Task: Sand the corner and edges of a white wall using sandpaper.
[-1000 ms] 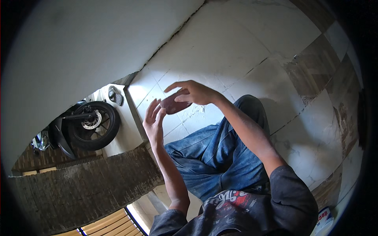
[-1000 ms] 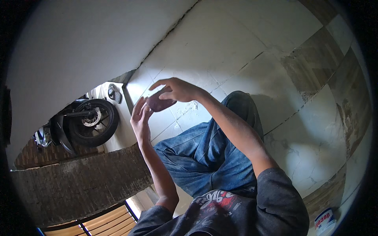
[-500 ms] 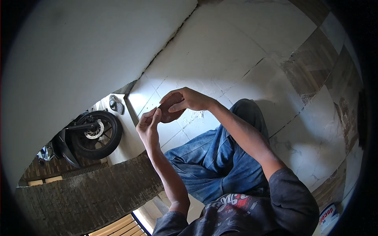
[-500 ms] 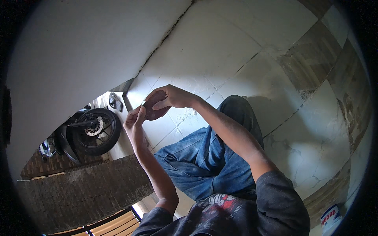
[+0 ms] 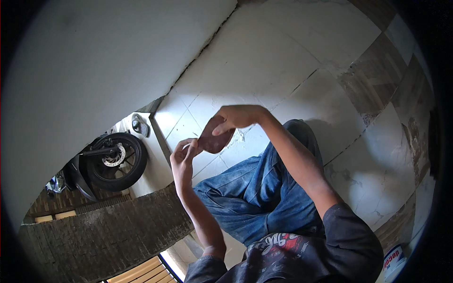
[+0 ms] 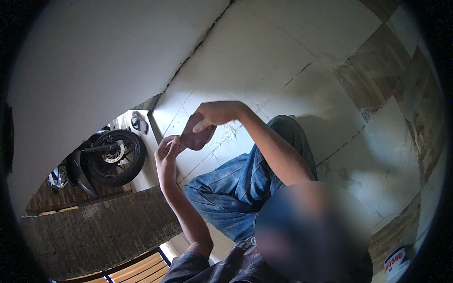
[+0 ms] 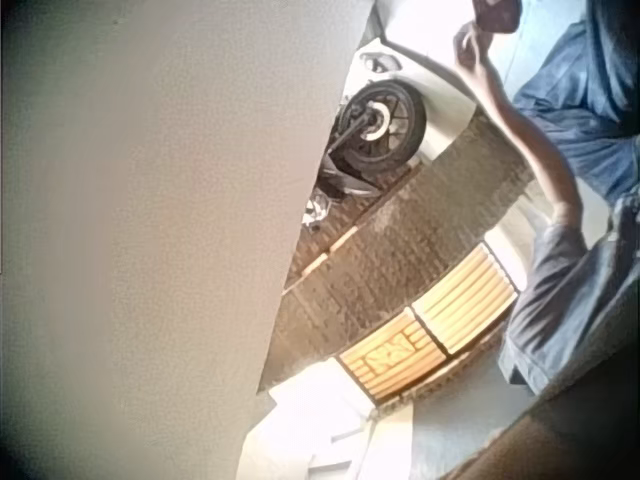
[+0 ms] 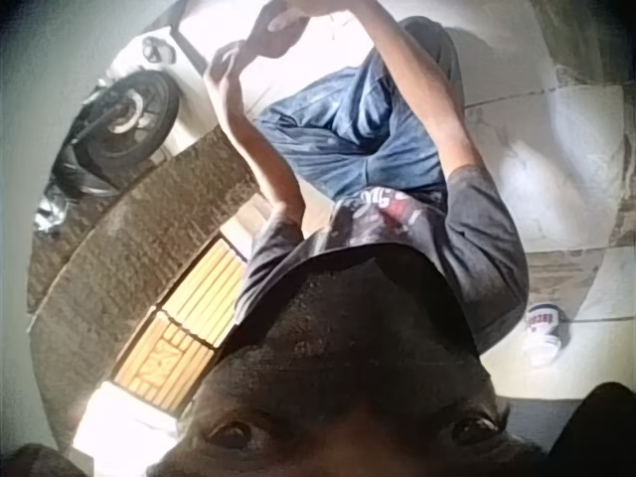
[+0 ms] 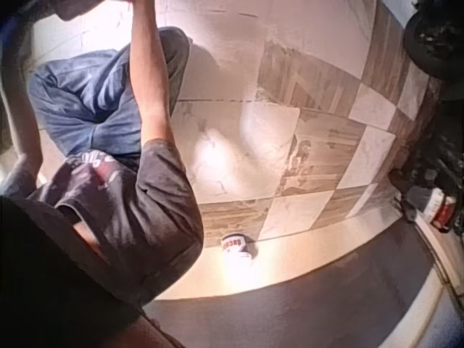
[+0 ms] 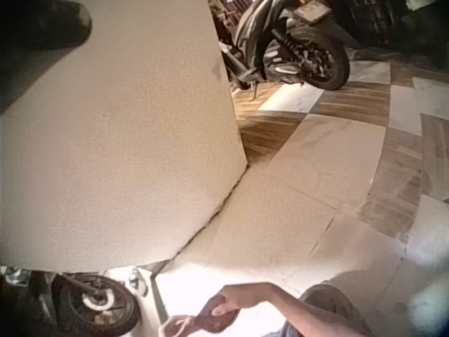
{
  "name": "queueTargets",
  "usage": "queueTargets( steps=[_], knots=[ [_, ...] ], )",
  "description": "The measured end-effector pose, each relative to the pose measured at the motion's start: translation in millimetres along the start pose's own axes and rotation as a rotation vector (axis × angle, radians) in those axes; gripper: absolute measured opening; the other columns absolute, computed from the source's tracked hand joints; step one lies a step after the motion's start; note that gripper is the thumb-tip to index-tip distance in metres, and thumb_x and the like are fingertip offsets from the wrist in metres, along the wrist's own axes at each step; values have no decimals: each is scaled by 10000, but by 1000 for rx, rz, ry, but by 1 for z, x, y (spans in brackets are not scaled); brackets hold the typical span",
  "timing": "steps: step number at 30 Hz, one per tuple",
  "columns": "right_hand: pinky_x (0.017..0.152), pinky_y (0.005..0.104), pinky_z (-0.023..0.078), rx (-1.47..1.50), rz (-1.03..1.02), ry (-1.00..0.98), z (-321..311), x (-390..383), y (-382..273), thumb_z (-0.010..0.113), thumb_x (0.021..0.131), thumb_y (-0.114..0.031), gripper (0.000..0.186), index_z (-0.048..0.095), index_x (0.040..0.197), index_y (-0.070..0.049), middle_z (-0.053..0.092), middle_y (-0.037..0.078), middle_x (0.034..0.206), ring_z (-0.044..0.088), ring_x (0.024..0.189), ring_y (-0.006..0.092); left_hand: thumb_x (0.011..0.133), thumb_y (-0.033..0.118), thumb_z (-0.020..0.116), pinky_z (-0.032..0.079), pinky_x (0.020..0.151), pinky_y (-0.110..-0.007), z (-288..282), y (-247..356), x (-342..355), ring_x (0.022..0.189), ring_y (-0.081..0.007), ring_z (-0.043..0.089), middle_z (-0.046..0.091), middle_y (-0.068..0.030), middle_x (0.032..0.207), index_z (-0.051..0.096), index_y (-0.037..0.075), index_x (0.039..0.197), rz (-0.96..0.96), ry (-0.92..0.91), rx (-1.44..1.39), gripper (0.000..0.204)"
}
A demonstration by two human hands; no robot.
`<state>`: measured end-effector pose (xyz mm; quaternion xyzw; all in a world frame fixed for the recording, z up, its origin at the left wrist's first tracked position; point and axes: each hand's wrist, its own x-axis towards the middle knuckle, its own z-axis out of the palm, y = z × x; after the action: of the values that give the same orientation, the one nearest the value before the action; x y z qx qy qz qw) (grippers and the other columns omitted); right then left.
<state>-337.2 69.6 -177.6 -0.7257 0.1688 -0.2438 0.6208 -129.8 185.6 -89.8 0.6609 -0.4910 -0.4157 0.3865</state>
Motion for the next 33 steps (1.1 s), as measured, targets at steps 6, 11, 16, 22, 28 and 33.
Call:
queueTargets(
  steps=[6,11,16,22,28,33],
  knots=[
    [777,383,512,275,105,1120,-97,78,88,487,853,-93,229,632,972,37,656,202,933,638,862,312,934,175,548,430,941,-347,-68,-91,-19,1188,-232,481,479,-127,1304,432,23,1297,97,372,318,411],
    [862,402,476,57,-39,1769,-131,143,105,456,910,-122,259,611,1104,-49,640,172,1049,609,993,327,952,203,505,397,958,-344,-93,-186,-48,1165,-274,506,514,-176,1274,446,-10,1280,-133,475,677,395],
    [961,364,437,-91,-544,1783,-154,201,101,402,930,-22,344,526,1249,-58,548,145,1256,546,1142,274,980,319,396,395,963,-374,-72,-221,-45,1112,-315,545,579,-195,1183,536,-34,1183,-30,483,788,430],
    [886,382,496,457,-30,1421,-167,219,118,412,927,-37,332,521,1240,-54,580,185,1176,584,1064,306,979,340,393,399,958,-380,-63,-215,-31,1093,-308,560,603,-196,1144,573,-35,1129,-175,579,856,442],
    [932,248,475,79,-663,1696,-162,223,102,296,979,-22,439,322,1410,-102,333,64,1451,414,1278,185,976,363,378,407,930,-402,-66,-220,-33,1073,-332,562,605,-187,1144,596,-5,1090,-140,503,865,442],
    [936,262,478,150,-560,1584,-159,213,71,318,870,153,620,282,1428,-114,220,54,1501,443,1254,203,978,348,368,406,932,-400,-68,-220,-32,1077,-341,560,601,-192,1153,603,-3,1076,-139,480,912,433]
  ],
)
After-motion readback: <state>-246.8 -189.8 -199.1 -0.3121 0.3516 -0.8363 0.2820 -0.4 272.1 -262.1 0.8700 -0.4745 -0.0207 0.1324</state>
